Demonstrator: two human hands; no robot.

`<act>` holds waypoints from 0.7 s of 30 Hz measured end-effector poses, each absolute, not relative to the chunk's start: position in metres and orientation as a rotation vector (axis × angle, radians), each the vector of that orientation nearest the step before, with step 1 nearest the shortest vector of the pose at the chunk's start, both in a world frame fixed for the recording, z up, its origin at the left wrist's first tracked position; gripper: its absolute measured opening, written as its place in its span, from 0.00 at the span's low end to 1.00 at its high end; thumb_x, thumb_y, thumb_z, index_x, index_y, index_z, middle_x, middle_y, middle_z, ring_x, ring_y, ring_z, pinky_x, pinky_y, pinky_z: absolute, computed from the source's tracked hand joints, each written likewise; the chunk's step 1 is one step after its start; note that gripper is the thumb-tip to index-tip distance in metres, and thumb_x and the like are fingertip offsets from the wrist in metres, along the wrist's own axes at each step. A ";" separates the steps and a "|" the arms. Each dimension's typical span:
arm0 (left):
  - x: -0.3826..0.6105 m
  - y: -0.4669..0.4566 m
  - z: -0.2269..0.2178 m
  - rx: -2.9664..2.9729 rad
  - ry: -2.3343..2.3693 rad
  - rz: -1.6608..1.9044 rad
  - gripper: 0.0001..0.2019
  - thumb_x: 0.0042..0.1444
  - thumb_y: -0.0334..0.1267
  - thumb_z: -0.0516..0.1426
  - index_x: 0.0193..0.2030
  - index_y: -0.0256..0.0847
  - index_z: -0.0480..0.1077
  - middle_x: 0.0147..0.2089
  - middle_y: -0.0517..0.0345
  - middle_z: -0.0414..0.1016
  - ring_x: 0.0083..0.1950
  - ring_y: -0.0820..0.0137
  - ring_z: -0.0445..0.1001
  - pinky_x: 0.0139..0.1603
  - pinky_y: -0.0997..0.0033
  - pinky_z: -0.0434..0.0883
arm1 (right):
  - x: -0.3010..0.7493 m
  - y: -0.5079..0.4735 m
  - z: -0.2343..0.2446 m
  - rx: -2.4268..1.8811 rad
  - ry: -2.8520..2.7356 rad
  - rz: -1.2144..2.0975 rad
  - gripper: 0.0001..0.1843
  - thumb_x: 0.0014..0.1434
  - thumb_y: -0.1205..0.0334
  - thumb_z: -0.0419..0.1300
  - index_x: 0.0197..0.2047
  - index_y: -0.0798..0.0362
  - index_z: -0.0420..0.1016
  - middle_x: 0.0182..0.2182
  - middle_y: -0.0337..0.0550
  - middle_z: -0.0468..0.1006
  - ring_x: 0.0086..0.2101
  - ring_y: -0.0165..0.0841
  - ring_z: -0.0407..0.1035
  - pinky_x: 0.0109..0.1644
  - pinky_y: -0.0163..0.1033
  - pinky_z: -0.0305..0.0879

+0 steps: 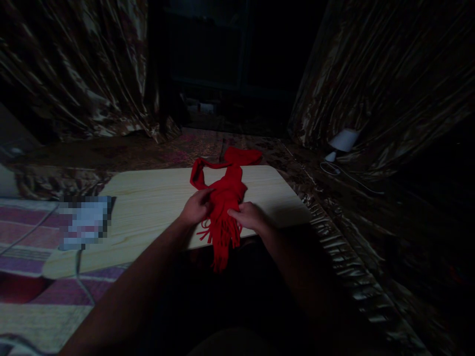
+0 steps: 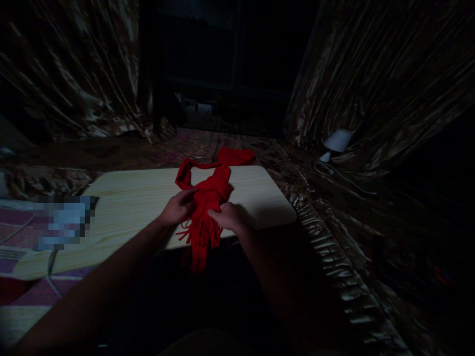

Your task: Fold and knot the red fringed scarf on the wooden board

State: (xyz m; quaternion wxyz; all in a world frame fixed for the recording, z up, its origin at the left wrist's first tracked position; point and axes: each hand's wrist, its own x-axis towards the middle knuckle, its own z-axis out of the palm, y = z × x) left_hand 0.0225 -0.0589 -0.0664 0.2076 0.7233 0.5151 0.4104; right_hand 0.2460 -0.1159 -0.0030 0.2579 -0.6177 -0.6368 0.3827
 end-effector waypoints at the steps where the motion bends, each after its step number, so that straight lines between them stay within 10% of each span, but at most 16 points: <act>1: 0.022 -0.060 -0.064 2.016 1.460 1.170 0.29 0.51 0.36 0.55 0.62 0.39 0.72 0.61 0.47 0.76 0.59 0.57 0.75 0.63 0.56 0.70 | 0.249 -0.112 -0.004 -1.665 -1.726 1.018 0.21 0.57 0.54 0.66 0.17 0.52 0.69 0.13 0.37 0.69 0.17 0.27 0.63 0.20 0.32 0.54; 11: 0.017 -0.071 -0.047 1.678 1.999 1.198 0.12 0.56 0.40 0.53 0.40 0.41 0.77 0.39 0.46 0.82 0.41 0.58 0.80 0.45 0.63 0.71 | 0.263 -0.089 -0.031 -1.319 -1.003 1.404 0.05 0.58 0.66 0.62 0.37 0.53 0.70 0.25 0.35 0.74 0.20 0.27 0.69 0.22 0.33 0.70; 21: 0.024 -0.077 -0.047 1.714 1.735 1.115 0.18 0.58 0.54 0.56 0.34 0.40 0.78 0.32 0.52 0.82 0.34 0.63 0.77 0.37 0.68 0.69 | 0.257 -0.093 -0.031 -1.372 -1.016 1.225 0.11 0.63 0.62 0.60 0.28 0.53 0.70 0.21 0.34 0.72 0.17 0.25 0.66 0.19 0.30 0.65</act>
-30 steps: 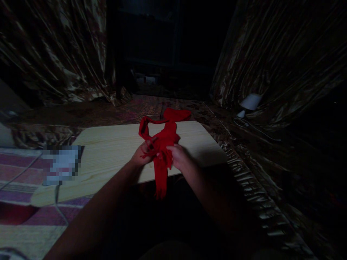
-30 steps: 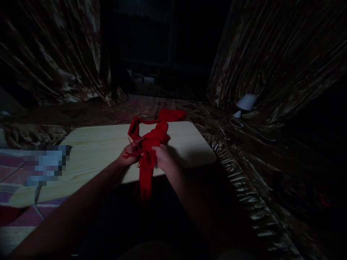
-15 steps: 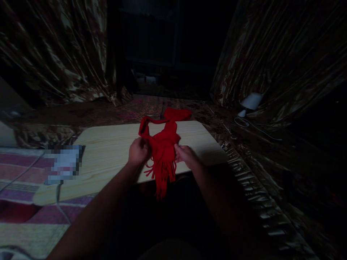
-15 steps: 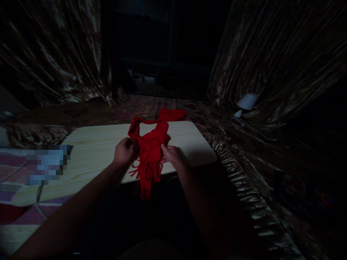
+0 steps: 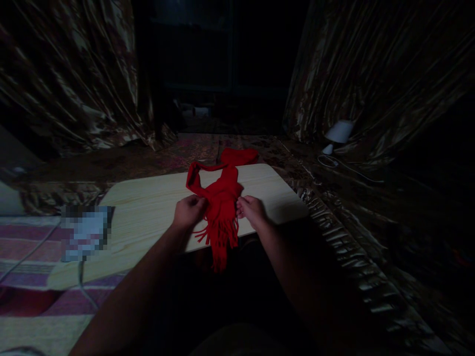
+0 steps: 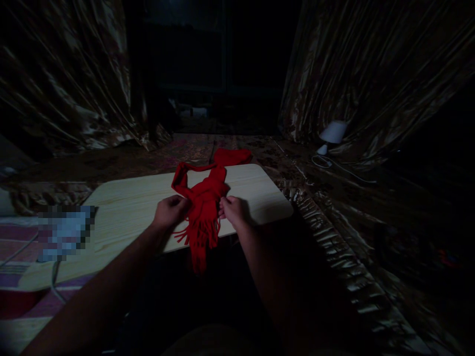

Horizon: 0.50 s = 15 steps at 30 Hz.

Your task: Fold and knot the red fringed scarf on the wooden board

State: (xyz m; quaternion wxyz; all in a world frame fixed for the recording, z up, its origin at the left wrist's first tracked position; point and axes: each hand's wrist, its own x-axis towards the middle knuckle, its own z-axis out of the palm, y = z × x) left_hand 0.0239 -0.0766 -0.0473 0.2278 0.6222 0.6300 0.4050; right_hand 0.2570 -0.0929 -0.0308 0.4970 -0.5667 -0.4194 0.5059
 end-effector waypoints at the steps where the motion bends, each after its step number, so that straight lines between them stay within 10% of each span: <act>1: 0.025 -0.077 -0.048 1.745 1.668 1.106 0.19 0.58 0.55 0.57 0.34 0.40 0.78 0.32 0.53 0.81 0.34 0.64 0.77 0.37 0.68 0.70 | 0.256 -0.094 -0.031 -1.388 -1.069 1.210 0.14 0.64 0.59 0.60 0.26 0.52 0.70 0.19 0.35 0.71 0.17 0.26 0.66 0.19 0.30 0.65; 11: 0.038 -0.111 -0.043 2.280 1.167 1.150 0.11 0.50 0.47 0.66 0.37 0.46 0.82 0.54 0.47 0.76 0.58 0.56 0.71 0.62 0.53 0.68 | 0.255 -0.098 -0.028 -1.434 -1.338 1.171 0.14 0.55 0.56 0.69 0.23 0.51 0.73 0.18 0.34 0.72 0.18 0.27 0.66 0.21 0.30 0.65; 15: 0.041 -0.130 -0.042 1.976 1.054 0.931 0.16 0.57 0.50 0.59 0.26 0.42 0.76 0.36 0.50 0.78 0.40 0.61 0.77 0.46 0.57 0.75 | 0.254 -0.100 -0.024 -1.443 -1.361 1.167 0.15 0.56 0.59 0.67 0.21 0.51 0.71 0.15 0.33 0.69 0.18 0.27 0.66 0.20 0.29 0.63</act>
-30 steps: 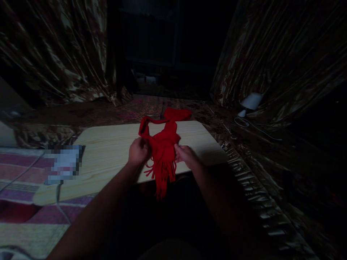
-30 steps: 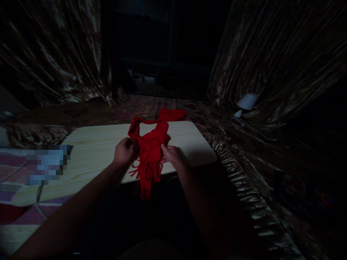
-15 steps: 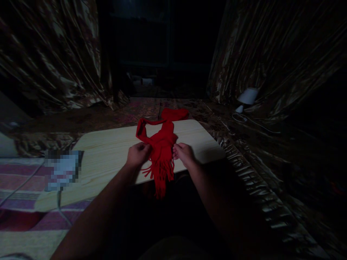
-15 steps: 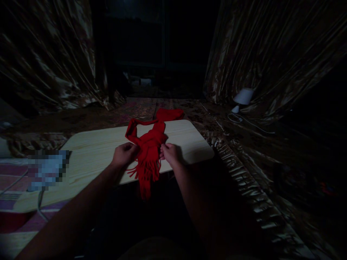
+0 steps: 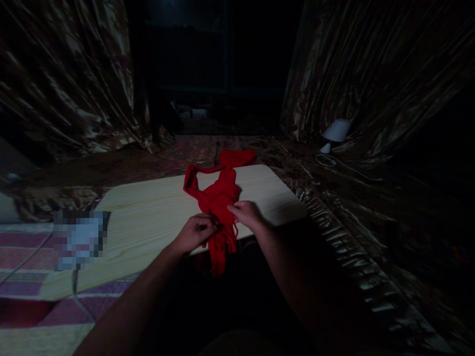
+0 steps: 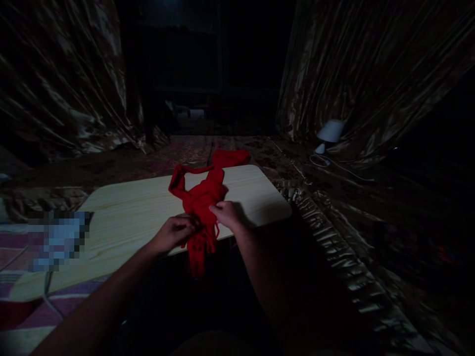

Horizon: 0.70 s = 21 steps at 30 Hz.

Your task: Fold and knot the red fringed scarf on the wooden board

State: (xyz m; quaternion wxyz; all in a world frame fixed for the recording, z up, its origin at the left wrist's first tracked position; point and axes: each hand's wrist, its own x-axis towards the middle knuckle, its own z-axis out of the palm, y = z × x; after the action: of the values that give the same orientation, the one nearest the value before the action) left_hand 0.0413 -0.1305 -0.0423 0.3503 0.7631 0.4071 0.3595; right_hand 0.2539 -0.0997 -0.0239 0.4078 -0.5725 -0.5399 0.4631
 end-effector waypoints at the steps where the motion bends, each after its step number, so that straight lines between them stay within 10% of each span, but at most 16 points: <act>1: 0.042 -0.132 -0.043 1.835 1.103 0.918 0.18 0.60 0.52 0.56 0.26 0.42 0.75 0.28 0.53 0.75 0.32 0.64 0.75 0.38 0.59 0.74 | 0.254 -0.100 -0.023 -1.453 -1.363 1.163 0.15 0.56 0.60 0.67 0.20 0.51 0.70 0.16 0.33 0.69 0.18 0.28 0.66 0.20 0.30 0.64; 4: 0.042 -0.122 -0.043 1.602 1.341 1.091 0.20 0.64 0.55 0.51 0.35 0.42 0.74 0.25 0.56 0.73 0.26 0.66 0.72 0.31 0.63 0.73 | 0.252 -0.101 -0.021 -1.499 -1.375 1.151 0.15 0.58 0.59 0.65 0.21 0.51 0.70 0.18 0.34 0.70 0.19 0.28 0.67 0.22 0.31 0.64; 7: 0.043 -0.096 -0.040 1.919 1.429 1.293 0.20 0.61 0.54 0.56 0.49 0.42 0.76 0.52 0.46 0.80 0.53 0.58 0.78 0.55 0.56 0.74 | 0.250 -0.102 -0.019 -1.526 -1.451 1.122 0.14 0.59 0.56 0.64 0.24 0.52 0.73 0.20 0.35 0.73 0.21 0.27 0.67 0.24 0.30 0.62; 10: 0.045 -0.069 -0.040 2.317 1.393 1.127 0.34 0.58 0.56 0.59 0.67 0.42 0.68 0.73 0.42 0.61 0.74 0.50 0.58 0.72 0.45 0.58 | 0.248 -0.106 -0.013 -1.577 -1.594 1.021 0.13 0.58 0.54 0.66 0.27 0.53 0.76 0.24 0.37 0.77 0.25 0.27 0.69 0.26 0.29 0.59; 21: 0.037 -0.033 -0.063 2.243 1.400 0.774 0.32 0.67 0.56 0.46 0.72 0.41 0.64 0.74 0.49 0.61 0.76 0.58 0.54 0.77 0.52 0.50 | 0.247 -0.101 -0.018 -1.470 -1.972 1.099 0.13 0.53 0.75 0.58 0.35 0.52 0.82 0.32 0.39 0.83 0.32 0.31 0.74 0.34 0.31 0.63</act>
State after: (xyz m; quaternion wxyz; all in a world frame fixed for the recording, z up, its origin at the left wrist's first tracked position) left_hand 0.0367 -0.0329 -0.0633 0.1922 0.7989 0.4989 0.2756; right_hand 0.2467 -0.1013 -0.0180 0.2221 -0.5319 -0.7138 0.3978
